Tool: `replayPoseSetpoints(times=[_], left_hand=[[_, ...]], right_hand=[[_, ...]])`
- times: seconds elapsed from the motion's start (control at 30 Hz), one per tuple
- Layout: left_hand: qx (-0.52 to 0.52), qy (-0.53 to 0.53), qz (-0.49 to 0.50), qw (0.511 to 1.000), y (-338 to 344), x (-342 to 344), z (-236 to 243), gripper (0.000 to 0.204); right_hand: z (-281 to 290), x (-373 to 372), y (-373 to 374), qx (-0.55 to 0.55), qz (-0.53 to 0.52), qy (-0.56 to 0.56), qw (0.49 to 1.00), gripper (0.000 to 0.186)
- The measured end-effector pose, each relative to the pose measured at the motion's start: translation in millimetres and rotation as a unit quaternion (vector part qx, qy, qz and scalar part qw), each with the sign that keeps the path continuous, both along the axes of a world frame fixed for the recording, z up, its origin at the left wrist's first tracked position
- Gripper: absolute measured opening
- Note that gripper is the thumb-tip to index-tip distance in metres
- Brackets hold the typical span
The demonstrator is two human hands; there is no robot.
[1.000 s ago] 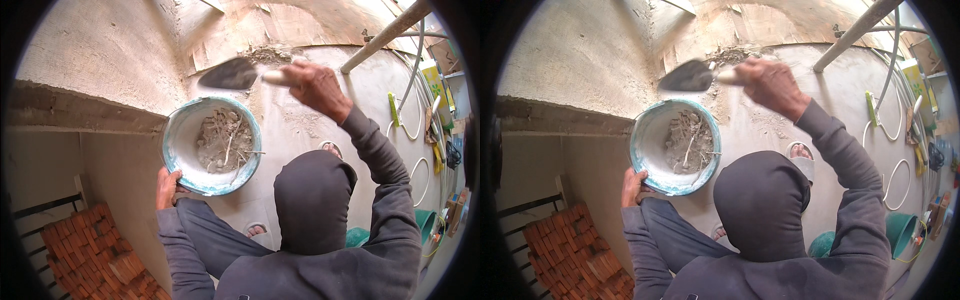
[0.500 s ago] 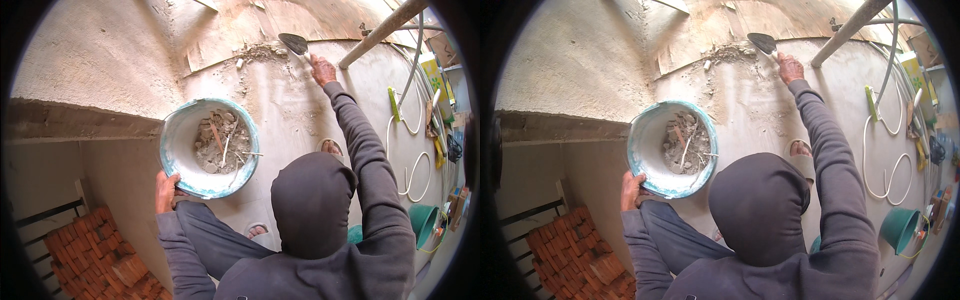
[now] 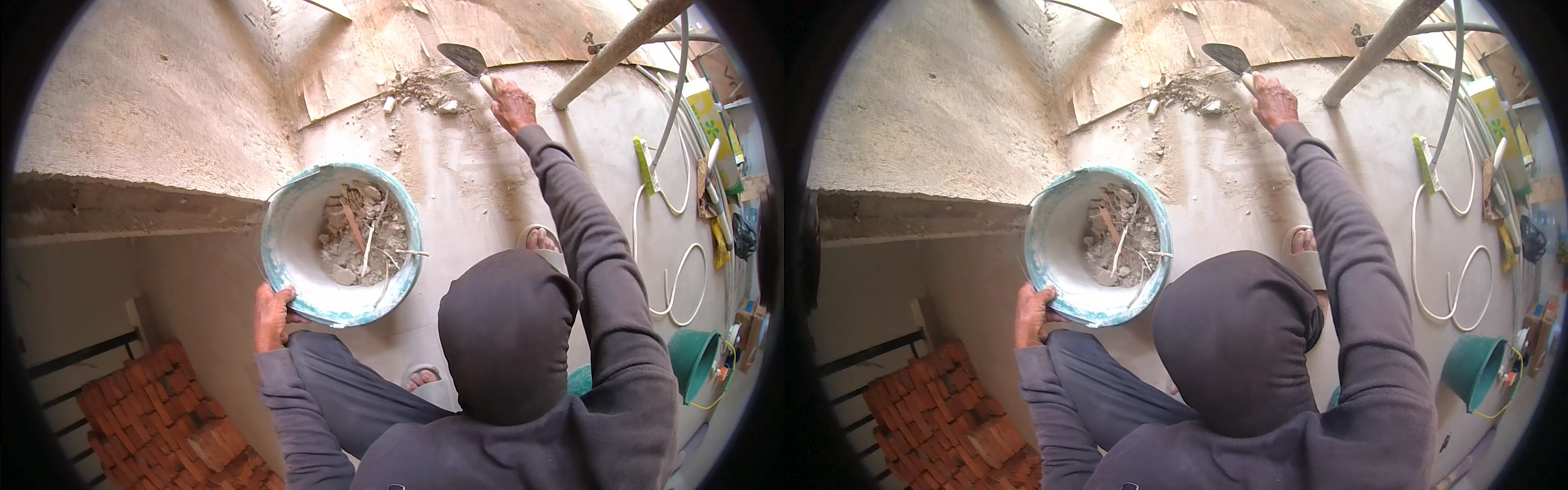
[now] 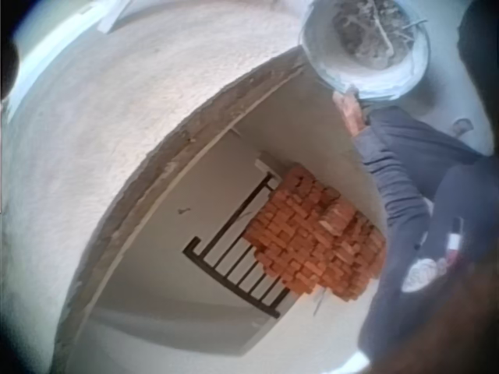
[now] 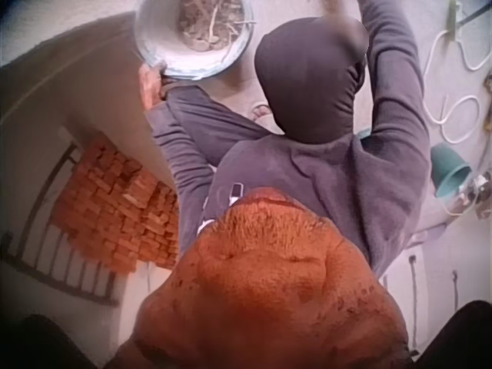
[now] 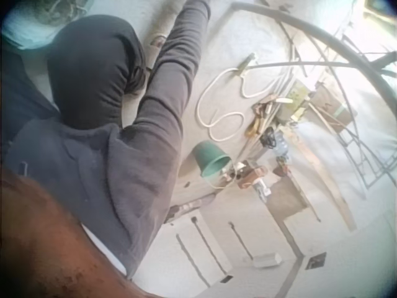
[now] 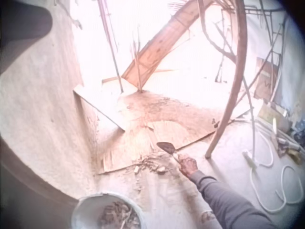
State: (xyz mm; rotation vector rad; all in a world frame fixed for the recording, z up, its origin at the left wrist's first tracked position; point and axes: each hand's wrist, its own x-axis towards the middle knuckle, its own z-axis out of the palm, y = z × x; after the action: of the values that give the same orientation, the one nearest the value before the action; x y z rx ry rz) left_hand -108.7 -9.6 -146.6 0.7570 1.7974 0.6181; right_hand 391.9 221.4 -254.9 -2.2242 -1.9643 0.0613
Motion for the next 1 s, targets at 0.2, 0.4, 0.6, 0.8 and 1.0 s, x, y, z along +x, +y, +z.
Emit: replayPoseSetpoints(times=[0.2,0.4,0.6,0.8,1.0], left_hand=[[-0.006,0.01,0.0,1.0,5.2,-1.6,-7.5,0.037],[0.001,0.006,0.012,1.0,1.9,0.0,-1.1,0.038],[-0.008,0.008,0.01,1.0,1.7,-3.9,-2.1,0.036],[0.001,-0.008,0.004,1.0,6.5,-0.1,-7.4,0.035],[-0.007,-0.006,0.007,1.0,3.5,-0.6,-0.5,0.034]], right_hand=[[-13.4,-16.7,37.4,0.011,0.038,-0.028,0.999,0.03],[-9.3,-14.5,1.1,-0.003,0.124,0.005,0.992,0.043],[8.9,-31.0,6.4,-0.02,0.115,0.031,0.993,0.039],[-18.2,-43.6,53.8,0.044,0.141,-0.021,0.989,0.046],[-14.7,-61.4,23.4,-0.013,0.183,-0.01,0.983,0.053]])
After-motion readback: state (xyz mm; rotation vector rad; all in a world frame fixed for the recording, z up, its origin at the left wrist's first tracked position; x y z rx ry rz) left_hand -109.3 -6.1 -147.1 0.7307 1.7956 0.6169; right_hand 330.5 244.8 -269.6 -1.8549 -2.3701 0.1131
